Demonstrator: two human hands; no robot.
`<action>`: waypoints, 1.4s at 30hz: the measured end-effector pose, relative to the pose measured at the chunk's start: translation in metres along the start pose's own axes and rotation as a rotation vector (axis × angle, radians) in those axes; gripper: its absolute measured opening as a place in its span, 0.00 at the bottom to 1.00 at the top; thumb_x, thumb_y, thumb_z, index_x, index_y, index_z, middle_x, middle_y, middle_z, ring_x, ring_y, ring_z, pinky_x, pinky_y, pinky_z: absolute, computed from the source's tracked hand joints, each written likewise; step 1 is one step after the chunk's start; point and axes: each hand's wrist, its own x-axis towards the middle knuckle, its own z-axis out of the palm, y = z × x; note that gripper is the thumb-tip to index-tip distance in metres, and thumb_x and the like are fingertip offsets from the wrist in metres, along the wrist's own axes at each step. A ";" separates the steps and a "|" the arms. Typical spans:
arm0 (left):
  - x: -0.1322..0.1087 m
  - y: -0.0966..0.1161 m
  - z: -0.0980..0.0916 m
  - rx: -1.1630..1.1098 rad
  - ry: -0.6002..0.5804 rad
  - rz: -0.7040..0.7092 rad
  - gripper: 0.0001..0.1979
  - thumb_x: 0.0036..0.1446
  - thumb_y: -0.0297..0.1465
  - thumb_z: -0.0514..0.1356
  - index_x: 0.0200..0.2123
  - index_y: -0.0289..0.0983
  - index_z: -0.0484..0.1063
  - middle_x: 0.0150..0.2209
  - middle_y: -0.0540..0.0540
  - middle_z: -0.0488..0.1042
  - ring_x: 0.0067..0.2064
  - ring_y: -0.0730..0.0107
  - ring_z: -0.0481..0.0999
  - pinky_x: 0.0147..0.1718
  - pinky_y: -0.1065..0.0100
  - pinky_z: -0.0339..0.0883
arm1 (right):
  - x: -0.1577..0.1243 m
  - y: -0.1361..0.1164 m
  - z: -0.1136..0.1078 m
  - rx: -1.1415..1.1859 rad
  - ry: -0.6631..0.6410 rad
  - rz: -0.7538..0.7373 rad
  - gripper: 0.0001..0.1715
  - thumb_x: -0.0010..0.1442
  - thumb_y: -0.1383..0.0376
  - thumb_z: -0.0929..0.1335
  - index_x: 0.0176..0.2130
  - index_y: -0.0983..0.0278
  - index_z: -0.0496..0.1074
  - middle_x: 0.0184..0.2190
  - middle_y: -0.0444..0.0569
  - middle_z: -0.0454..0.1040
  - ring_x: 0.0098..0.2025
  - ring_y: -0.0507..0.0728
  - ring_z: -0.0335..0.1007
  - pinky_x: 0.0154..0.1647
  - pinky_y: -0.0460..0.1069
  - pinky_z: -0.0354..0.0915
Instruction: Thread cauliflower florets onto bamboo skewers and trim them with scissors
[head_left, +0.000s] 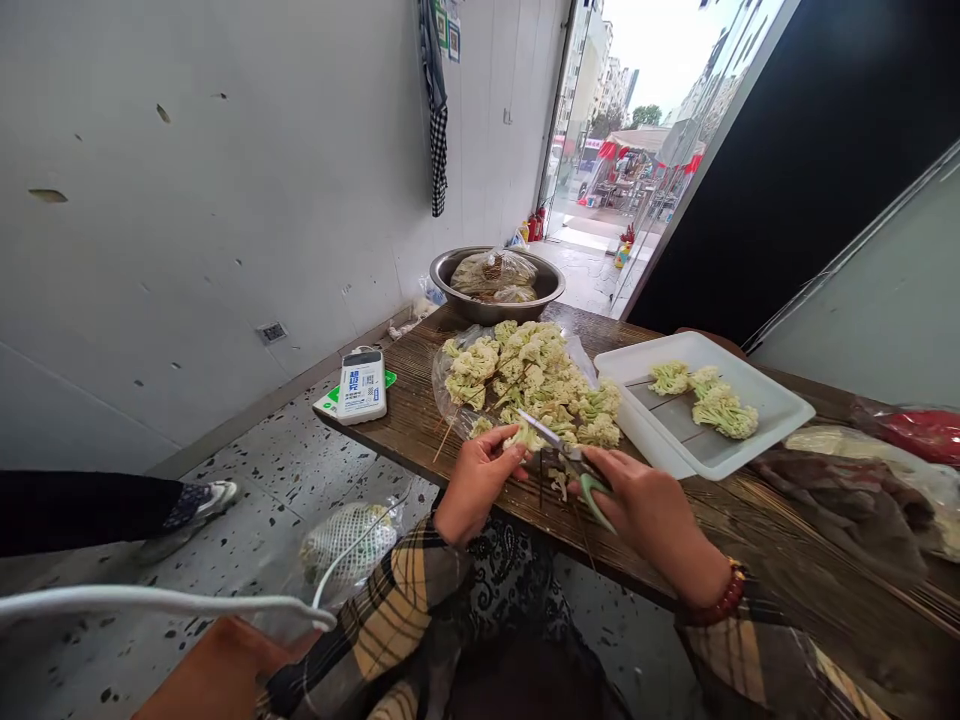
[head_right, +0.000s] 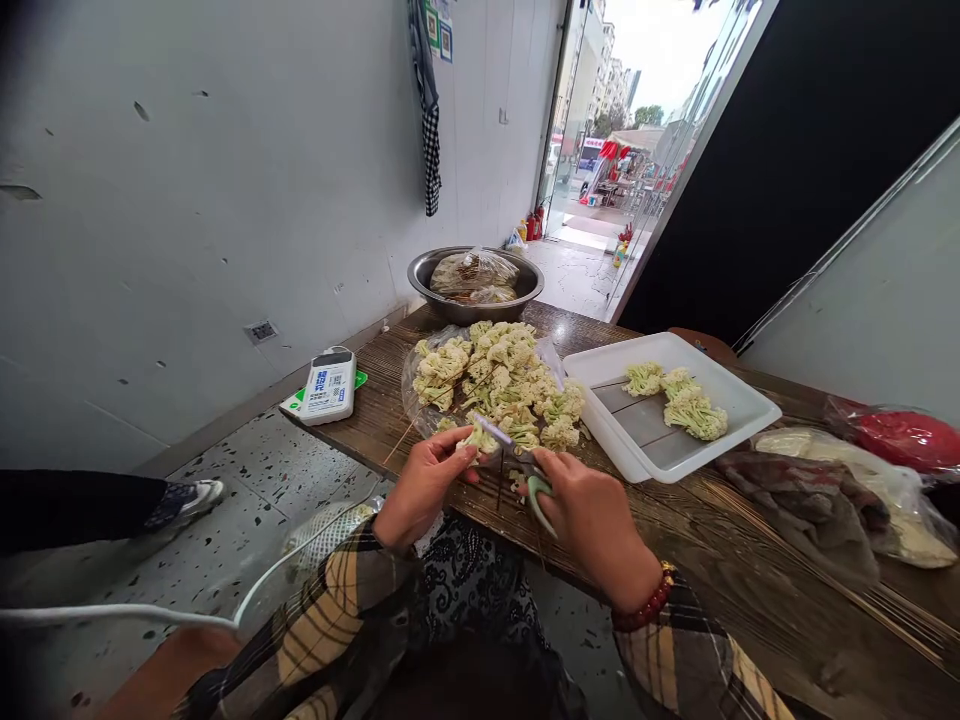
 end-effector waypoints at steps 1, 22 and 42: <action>0.001 0.001 -0.002 -0.026 0.002 0.008 0.23 0.48 0.36 0.66 0.46 0.31 0.74 0.36 0.43 0.77 0.29 0.72 0.74 0.28 0.71 0.69 | 0.001 0.004 0.000 0.022 0.037 0.021 0.21 0.63 0.58 0.65 0.53 0.63 0.70 0.45 0.51 0.78 0.39 0.60 0.77 0.31 0.50 0.67; 0.028 -0.016 -0.042 0.814 0.083 0.494 0.15 0.58 0.27 0.52 0.46 0.35 0.74 0.52 0.39 0.75 0.56 0.59 0.71 0.57 0.54 0.62 | -0.048 0.045 0.000 0.182 0.187 0.216 0.25 0.61 0.52 0.64 0.50 0.65 0.73 0.45 0.54 0.79 0.44 0.63 0.78 0.41 0.53 0.71; 0.059 -0.003 0.008 1.046 -0.043 0.618 0.14 0.58 0.25 0.54 0.45 0.34 0.74 0.43 0.39 0.73 0.47 0.58 0.71 0.48 0.58 0.65 | -0.071 0.036 0.037 0.569 0.186 0.468 0.28 0.54 0.51 0.68 0.48 0.65 0.77 0.45 0.55 0.79 0.45 0.66 0.77 0.43 0.55 0.73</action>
